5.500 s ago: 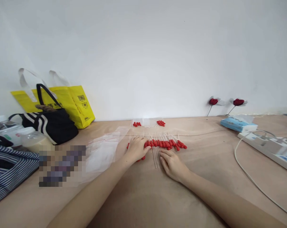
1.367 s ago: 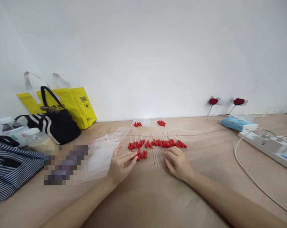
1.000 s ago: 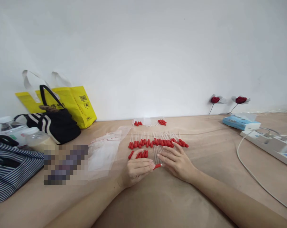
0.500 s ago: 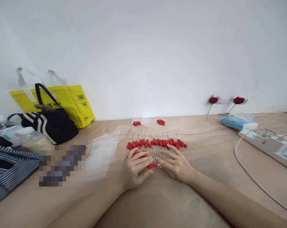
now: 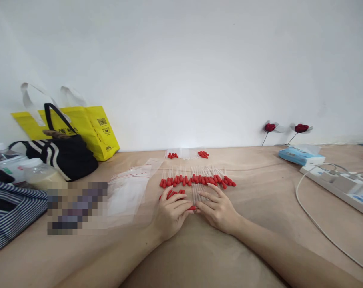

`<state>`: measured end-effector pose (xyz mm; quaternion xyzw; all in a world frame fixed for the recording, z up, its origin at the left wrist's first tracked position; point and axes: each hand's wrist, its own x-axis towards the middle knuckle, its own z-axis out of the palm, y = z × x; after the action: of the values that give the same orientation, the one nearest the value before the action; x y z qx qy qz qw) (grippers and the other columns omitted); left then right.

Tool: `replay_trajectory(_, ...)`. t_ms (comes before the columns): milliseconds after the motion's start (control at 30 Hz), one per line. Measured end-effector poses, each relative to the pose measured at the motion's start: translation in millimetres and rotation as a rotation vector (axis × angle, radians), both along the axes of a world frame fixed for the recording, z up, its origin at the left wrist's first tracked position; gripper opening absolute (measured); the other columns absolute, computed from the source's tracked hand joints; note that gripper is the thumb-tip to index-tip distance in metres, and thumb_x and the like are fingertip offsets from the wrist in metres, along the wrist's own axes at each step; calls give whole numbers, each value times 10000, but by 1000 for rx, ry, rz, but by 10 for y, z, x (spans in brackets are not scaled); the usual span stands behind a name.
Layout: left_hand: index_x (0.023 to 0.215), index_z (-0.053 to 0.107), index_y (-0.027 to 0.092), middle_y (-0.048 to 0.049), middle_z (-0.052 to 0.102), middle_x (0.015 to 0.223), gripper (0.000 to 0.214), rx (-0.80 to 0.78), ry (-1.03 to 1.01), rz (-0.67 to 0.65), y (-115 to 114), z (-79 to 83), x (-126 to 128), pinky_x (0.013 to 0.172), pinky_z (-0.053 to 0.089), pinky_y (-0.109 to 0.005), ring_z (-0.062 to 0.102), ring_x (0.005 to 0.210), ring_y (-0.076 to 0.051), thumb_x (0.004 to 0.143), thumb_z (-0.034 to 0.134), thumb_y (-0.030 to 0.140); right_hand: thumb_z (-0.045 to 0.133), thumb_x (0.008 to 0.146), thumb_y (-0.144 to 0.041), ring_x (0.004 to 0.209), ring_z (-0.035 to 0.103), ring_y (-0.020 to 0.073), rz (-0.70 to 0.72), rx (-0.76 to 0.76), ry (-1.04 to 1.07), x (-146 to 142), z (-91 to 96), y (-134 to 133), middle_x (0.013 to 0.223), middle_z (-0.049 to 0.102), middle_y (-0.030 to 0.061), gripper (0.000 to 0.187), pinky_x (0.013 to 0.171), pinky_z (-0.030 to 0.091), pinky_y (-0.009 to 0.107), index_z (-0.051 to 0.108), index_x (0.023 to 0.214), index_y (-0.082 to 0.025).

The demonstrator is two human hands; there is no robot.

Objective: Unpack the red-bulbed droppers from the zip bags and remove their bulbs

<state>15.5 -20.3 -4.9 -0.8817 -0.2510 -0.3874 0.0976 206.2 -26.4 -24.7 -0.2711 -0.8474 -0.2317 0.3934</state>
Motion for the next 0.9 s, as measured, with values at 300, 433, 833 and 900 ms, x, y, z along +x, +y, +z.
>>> replay_trajectory(300,727,605,210,36,665,668,167,-21,49,16,-10,-43,-18,1018,150,-477,603,794,-152,834,477,229,479,836,-171,993,565,155,-6,0,-15,38,-43,-20,652,662,-13,111,1058,174,463,581,794,-176)
replay_trajectory(433,728,599,206,39,664,685,159,-19,67,12,-12,-35,-21,1012,185,-443,603,759,-129,824,473,192,473,833,-169,1009,557,158,-20,-9,-18,34,-50,-30,650,661,-11,111,1049,190,464,580,806,-182)
replay_trajectory(833,702,573,195,30,643,645,188,-50,92,-25,-26,-19,-25,997,220,-411,603,759,-126,825,433,168,472,826,-154,967,577,155,-8,-20,15,30,-17,-68,626,660,-18,119,1032,224,460,580,793,-192)
replay_trajectory(900,708,572,195,28,642,652,187,-50,92,-27,-24,-19,-31,996,217,-414,601,760,-128,828,431,170,475,826,-156,957,581,152,0,-22,20,26,-7,-71,613,656,-20,116,1032,222,451,577,779,-188)
